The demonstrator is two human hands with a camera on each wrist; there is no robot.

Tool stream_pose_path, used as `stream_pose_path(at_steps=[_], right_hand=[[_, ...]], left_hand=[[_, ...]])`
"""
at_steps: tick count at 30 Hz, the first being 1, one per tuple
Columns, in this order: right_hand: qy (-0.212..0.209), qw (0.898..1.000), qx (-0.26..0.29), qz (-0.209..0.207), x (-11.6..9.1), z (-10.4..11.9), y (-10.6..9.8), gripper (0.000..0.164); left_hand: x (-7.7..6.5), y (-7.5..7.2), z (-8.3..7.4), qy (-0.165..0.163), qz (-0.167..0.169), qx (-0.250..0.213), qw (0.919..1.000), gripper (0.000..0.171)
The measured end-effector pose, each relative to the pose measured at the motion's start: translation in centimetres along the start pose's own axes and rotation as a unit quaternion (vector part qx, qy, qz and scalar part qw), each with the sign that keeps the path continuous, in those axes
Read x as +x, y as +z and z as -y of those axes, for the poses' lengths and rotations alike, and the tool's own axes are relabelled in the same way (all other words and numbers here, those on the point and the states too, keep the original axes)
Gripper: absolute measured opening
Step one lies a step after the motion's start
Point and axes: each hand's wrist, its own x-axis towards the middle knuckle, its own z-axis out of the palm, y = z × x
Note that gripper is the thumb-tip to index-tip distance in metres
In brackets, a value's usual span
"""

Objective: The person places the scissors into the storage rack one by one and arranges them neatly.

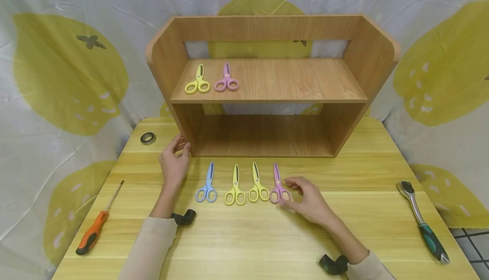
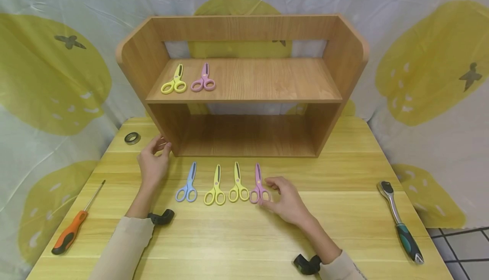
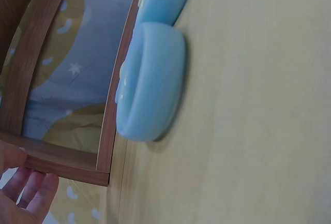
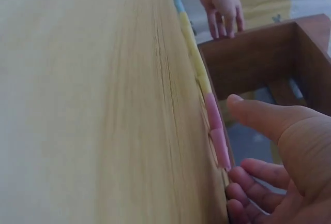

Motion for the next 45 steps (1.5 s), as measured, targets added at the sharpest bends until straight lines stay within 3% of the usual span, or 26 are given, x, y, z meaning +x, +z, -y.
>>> stream_pose_path(at_steps=[12,21,26,45], right_hand=[[-0.012,0.998,-0.054,-0.010,0.2,-0.2,0.7,0.065],[0.002,0.998,-0.067,-0.010,0.3,0.0,0.9,0.042],[0.015,0.998,-0.066,-0.015,0.3,0.4,0.9,0.038],[0.064,0.998,0.013,0.007,0.5,0.9,-0.6,0.041]], left_hand=[[-0.1,-0.1,0.0,0.002,-0.001,-0.002,1.0000,0.036],[-0.3,-0.2,-0.2,0.000,0.003,-0.006,1.0000,0.036],[-0.2,-0.1,-0.2,0.003,0.002,-0.008,1.0000,0.035],[-0.2,-0.1,-0.3,-0.005,0.002,-0.008,1.0000,0.036]])
